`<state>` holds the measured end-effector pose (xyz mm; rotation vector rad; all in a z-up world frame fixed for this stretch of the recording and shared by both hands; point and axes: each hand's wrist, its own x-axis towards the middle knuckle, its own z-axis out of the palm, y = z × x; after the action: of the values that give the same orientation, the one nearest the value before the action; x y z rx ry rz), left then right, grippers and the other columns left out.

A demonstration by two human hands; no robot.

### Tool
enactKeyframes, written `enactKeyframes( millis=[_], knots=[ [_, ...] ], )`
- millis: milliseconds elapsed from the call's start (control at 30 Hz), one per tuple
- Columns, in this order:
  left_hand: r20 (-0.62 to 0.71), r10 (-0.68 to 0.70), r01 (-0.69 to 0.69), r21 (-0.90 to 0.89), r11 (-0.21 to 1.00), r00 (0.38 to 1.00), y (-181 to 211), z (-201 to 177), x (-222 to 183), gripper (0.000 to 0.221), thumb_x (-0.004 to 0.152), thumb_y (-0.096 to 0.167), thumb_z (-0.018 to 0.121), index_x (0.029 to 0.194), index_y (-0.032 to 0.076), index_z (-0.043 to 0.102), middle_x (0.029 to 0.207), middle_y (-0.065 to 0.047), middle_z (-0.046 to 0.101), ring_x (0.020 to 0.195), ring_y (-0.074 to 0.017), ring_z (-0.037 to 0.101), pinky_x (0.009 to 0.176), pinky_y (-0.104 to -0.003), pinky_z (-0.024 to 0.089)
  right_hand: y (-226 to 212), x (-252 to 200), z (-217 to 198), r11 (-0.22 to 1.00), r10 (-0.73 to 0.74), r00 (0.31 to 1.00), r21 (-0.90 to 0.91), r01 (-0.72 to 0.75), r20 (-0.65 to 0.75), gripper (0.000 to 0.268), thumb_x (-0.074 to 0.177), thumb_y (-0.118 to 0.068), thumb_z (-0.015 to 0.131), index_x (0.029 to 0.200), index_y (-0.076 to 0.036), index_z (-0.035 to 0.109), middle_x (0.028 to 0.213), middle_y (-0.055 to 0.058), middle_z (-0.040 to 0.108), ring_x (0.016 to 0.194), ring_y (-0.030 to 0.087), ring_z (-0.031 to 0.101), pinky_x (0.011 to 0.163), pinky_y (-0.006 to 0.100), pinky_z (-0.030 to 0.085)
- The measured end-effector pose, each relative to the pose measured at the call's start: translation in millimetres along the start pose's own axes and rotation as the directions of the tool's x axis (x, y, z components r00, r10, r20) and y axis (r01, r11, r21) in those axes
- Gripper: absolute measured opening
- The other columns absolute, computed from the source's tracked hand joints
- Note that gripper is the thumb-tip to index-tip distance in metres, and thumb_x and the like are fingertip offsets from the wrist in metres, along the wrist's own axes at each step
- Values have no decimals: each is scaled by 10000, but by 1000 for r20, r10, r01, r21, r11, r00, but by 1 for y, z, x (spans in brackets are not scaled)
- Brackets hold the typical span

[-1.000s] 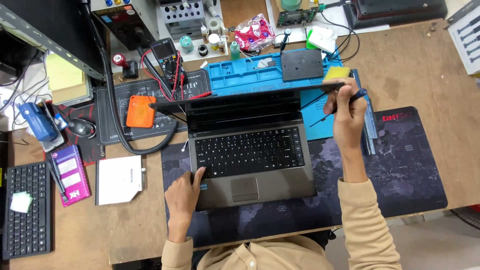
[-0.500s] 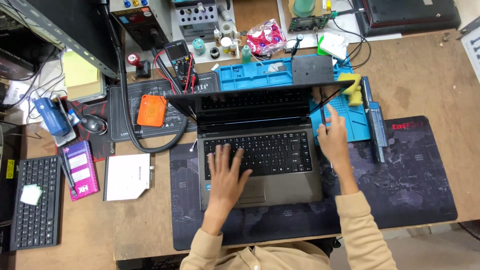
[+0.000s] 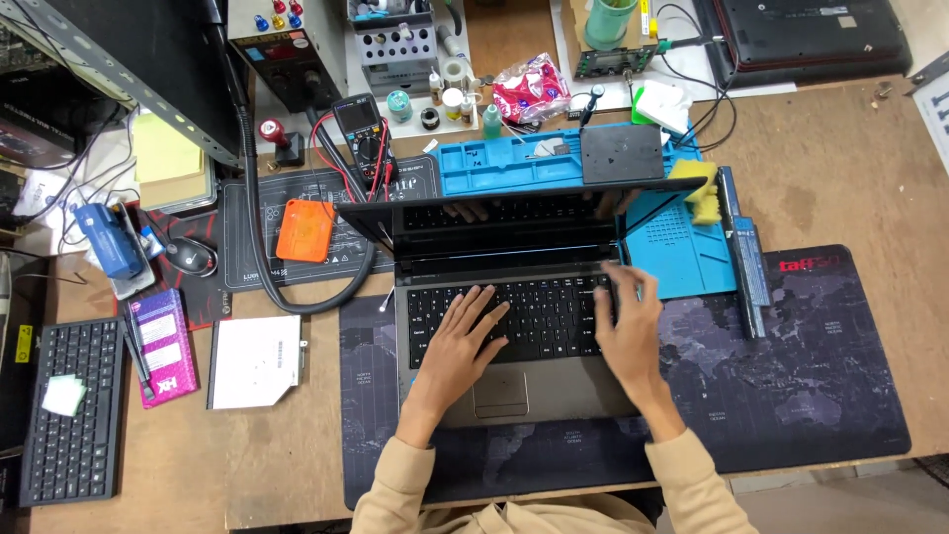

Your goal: The person disassembles a laptop by prying off the keyboard and then unscrewing the bottom casing.

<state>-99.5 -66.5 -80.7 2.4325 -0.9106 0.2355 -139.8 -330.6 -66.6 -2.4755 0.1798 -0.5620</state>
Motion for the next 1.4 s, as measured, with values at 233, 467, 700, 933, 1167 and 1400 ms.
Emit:
enactKeyframes(
  millis=[233, 467, 700, 933, 1167, 1400],
  knots=[
    [-49, -77, 81, 89, 993, 996, -13, -17, -6, 490, 969, 370, 677, 1421, 202, 597, 1481, -120, 545, 1432, -288, 444, 1218, -441, 274, -19, -25, 8, 970, -111, 982, -198, 140, 153, 480, 1073, -403, 514, 1502, -186, 511, 1545, 182, 366, 1495, 392, 334, 1172, 621, 234],
    [-83, -77, 88, 142, 986, 994, -11, -12, 4, 510, 980, 383, 659, 1438, 172, 578, 1495, -140, 529, 1460, -285, 410, 1234, -437, 238, -26, -27, 11, 951, -161, 950, -214, 222, 269, 639, 1051, -518, 454, 1612, -222, 375, 1679, 158, 234, 1554, 377, 141, 1192, 614, 93],
    [-113, 13, -12, 8, 1000, 994, -12, -9, 15, 417, 972, 251, 679, 1374, 148, 639, 1452, -94, 591, 1425, -254, 468, 1210, -399, 311, -43, -24, 25, 935, -242, 929, -189, 300, 281, 609, 1053, -472, 482, 1608, -244, 379, 1684, 65, 280, 1568, 303, 159, 1229, 533, 52],
    [-156, -223, 177, -264, 948, 962, -22, -31, 1, 223, 947, 114, 696, 1159, 140, 761, 1163, -32, 711, 1244, -235, 633, 1096, -355, 480, -23, -18, 29, 979, -194, 938, -4, 204, 287, 450, 1014, -397, 593, 1454, -299, 584, 1562, -30, 484, 1508, 224, 340, 1237, 481, 144],
    [-392, -442, 417, -151, 896, 807, -58, -30, -33, 221, 915, -21, 686, 1047, 148, 736, 984, 4, 703, 955, -214, 665, 869, -346, 528, -41, -16, 29, 978, -188, 963, -54, 202, 192, 325, 1010, -292, 629, 1331, -262, 668, 1454, 5, 573, 1418, 267, 480, 1182, 532, 299],
    [-341, -548, 563, -61, 824, 764, -85, -36, -29, 190, 887, 49, 744, 1061, 103, 690, 955, -64, 603, 912, -298, 627, 837, -401, 527, -124, -14, 75, 868, -494, 860, 140, 477, 130, 227, 978, -254, 687, 1201, -233, 721, 1185, -34, 690, 1129, 164, 667, 1077, 381, 427]
  ],
)
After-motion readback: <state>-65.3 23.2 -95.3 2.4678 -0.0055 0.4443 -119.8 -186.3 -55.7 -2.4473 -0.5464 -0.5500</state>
